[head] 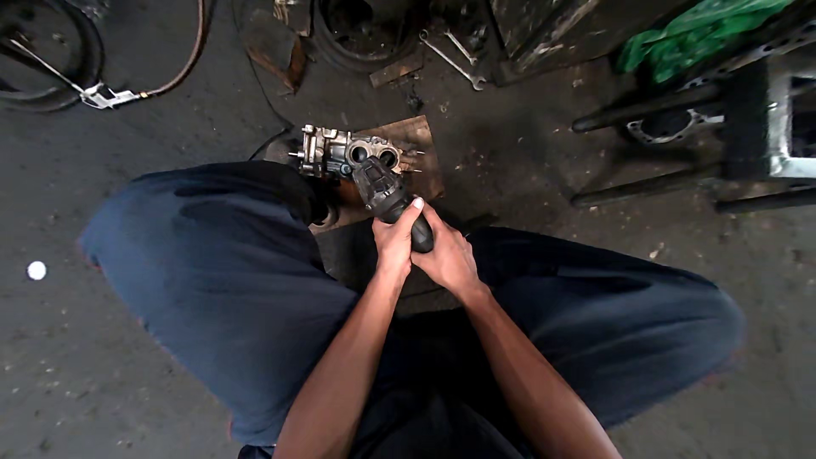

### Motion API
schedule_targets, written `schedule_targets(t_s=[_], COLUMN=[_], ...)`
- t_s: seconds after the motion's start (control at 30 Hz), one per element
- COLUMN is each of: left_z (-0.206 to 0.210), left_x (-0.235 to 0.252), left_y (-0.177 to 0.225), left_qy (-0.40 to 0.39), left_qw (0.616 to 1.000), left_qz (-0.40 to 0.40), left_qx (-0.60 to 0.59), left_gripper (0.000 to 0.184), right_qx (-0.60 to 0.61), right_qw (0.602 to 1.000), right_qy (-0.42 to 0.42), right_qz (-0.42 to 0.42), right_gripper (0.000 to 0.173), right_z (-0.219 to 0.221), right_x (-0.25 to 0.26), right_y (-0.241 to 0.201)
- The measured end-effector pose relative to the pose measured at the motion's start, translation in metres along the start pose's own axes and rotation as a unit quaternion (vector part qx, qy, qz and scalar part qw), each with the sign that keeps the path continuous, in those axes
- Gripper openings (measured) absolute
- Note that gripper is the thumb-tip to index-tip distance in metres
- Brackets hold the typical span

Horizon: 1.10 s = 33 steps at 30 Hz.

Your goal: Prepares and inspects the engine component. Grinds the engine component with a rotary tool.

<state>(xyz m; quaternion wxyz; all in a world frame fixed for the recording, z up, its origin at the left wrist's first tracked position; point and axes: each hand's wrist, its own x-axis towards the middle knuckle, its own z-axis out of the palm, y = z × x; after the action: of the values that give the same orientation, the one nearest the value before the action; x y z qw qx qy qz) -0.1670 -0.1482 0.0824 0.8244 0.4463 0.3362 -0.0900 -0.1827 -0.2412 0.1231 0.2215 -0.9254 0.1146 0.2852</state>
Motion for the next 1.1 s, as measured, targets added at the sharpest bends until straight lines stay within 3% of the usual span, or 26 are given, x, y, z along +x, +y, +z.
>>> schedule_targets(t_s=[0.67, 1.1], left_z=[0.002, -0.007], left_x=[-0.006, 0.013], left_y=[0.004, 0.009], left_qy=[-0.008, -0.018], left_qw=[1.000, 0.999], left_qz=[0.018, -0.014], left_qx=[0.010, 0.040], left_gripper=[0.049, 0.056], right_qx=[0.009, -0.012], right_qw=[1.000, 0.999], right_qy=[0.016, -0.034], right_qz=[-0.009, 0.019], right_gripper=[0.094, 0.096], right_z=[-0.007, -0.011], right_x=[-0.009, -0.001], right_y=[-0.002, -0.025])
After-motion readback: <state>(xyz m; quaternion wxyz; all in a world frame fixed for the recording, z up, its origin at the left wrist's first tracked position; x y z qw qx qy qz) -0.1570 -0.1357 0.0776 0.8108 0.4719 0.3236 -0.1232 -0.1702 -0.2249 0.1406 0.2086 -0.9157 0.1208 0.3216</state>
